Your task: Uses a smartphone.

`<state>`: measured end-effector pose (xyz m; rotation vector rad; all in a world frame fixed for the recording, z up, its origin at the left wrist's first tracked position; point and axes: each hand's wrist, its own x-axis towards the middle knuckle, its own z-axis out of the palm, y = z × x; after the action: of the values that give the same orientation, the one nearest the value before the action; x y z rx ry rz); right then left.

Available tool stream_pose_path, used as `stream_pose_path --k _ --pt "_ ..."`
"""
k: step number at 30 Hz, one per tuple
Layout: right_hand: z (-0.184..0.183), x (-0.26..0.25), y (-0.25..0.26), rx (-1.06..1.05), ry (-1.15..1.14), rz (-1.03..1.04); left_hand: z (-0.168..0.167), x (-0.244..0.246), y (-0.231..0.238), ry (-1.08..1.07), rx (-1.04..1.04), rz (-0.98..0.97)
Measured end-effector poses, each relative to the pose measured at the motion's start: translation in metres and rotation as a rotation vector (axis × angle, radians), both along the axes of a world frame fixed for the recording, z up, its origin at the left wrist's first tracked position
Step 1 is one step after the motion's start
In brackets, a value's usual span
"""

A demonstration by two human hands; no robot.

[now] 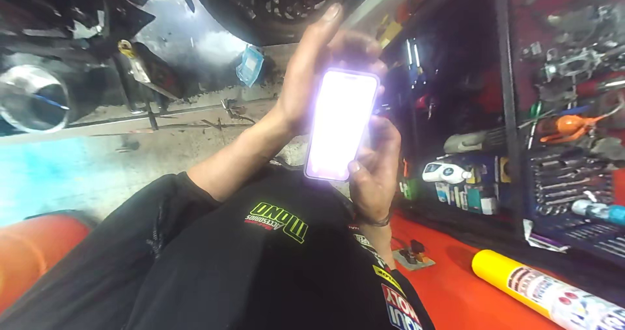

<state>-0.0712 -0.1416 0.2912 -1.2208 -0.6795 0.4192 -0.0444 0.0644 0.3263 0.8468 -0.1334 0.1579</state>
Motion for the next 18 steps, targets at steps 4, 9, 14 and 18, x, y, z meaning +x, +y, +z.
stream_pose_path --k 4,9,14,18 --pt "-0.001 -0.002 0.003 0.004 0.009 0.005 0.002 -0.003 0.003 0.004 0.006 0.005" --pt "-0.001 -0.003 0.006 -0.004 0.021 0.015 0.001 -0.005 0.007 0.011 -0.005 0.006" --pt "-0.002 -0.002 0.009 -0.015 0.028 0.021 -0.002 -0.004 0.01 0.016 0.007 0.02" --pt "-0.002 -0.001 0.009 -0.015 0.025 0.023 -0.002 -0.003 0.011 0.024 0.007 0.022"
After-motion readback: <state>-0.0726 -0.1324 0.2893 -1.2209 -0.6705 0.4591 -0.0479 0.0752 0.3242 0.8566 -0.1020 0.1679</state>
